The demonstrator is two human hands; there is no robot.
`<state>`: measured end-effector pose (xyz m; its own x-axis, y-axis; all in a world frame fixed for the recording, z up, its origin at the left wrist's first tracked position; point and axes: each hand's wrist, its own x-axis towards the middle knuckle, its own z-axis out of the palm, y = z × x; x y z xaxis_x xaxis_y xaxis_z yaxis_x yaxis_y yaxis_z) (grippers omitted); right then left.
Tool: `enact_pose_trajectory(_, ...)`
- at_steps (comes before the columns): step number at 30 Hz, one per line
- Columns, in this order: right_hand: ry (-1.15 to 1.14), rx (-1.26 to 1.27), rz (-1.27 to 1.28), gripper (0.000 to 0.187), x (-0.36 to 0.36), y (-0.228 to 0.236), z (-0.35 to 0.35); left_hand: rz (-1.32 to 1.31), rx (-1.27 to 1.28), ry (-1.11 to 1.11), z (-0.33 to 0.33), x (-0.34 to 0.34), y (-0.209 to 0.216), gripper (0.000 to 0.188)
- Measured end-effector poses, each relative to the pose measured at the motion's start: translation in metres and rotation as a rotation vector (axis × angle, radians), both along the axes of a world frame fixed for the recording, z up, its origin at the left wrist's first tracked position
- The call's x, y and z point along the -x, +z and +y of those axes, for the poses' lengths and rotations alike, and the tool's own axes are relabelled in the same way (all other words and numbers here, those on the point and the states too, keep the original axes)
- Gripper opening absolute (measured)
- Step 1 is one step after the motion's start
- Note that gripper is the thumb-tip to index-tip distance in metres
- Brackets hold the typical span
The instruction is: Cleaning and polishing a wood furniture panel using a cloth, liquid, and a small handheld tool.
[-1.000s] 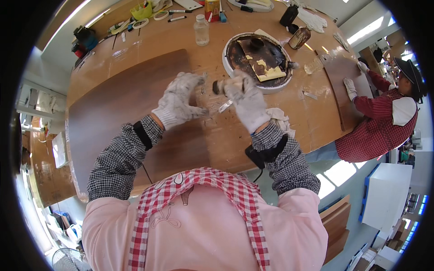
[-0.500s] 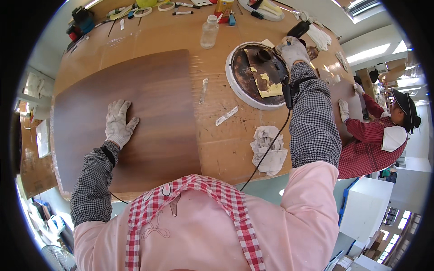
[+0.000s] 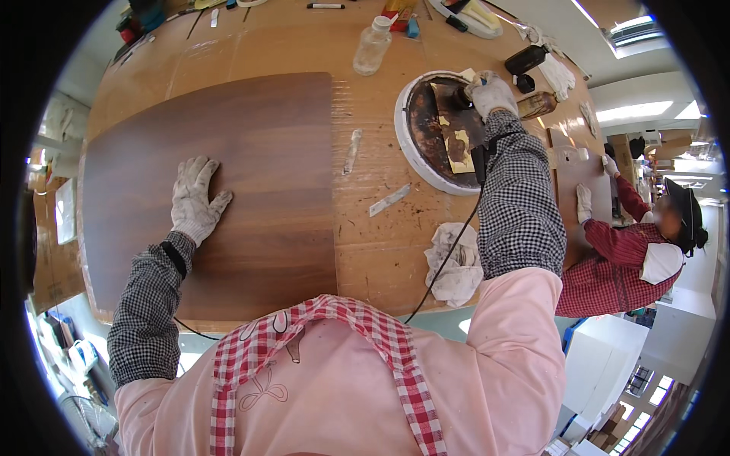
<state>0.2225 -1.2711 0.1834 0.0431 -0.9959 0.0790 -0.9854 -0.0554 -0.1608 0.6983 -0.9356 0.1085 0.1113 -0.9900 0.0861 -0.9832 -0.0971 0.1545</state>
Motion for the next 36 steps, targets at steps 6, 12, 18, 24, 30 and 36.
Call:
enact_pose_trajectory(6,-0.065,-0.036,-0.006,0.032,0.000,0.007,0.009,0.013,-0.054,0.015,0.001,0.002,0.006,0.061)
enact_pose_trajectory(12,-0.032,0.038,-0.065,0.043,0.000,0.022,0.020,0.006,-0.048,0.018,0.007,-0.001,0.009,0.061)
enact_pose_trajectory(18,-0.042,0.116,-0.297,0.048,0.030,0.017,0.015,0.021,0.012,-0.009,0.006,0.001,0.019,0.057)
enact_pose_trajectory(24,-0.017,0.107,-0.344,0.047,0.002,0.028,0.042,0.077,0.039,-0.049,0.007,-0.002,0.030,0.051)
enact_pose_trajectory(30,0.246,-0.030,-0.606,0.036,-0.087,0.044,0.071,0.065,0.075,-0.065,0.011,-0.004,0.036,0.051)
enact_pose_trajectory(36,0.321,-0.704,-0.537,0.036,-0.160,0.027,0.078,0.100,-0.008,-0.028,0.012,-0.006,0.034,0.053)
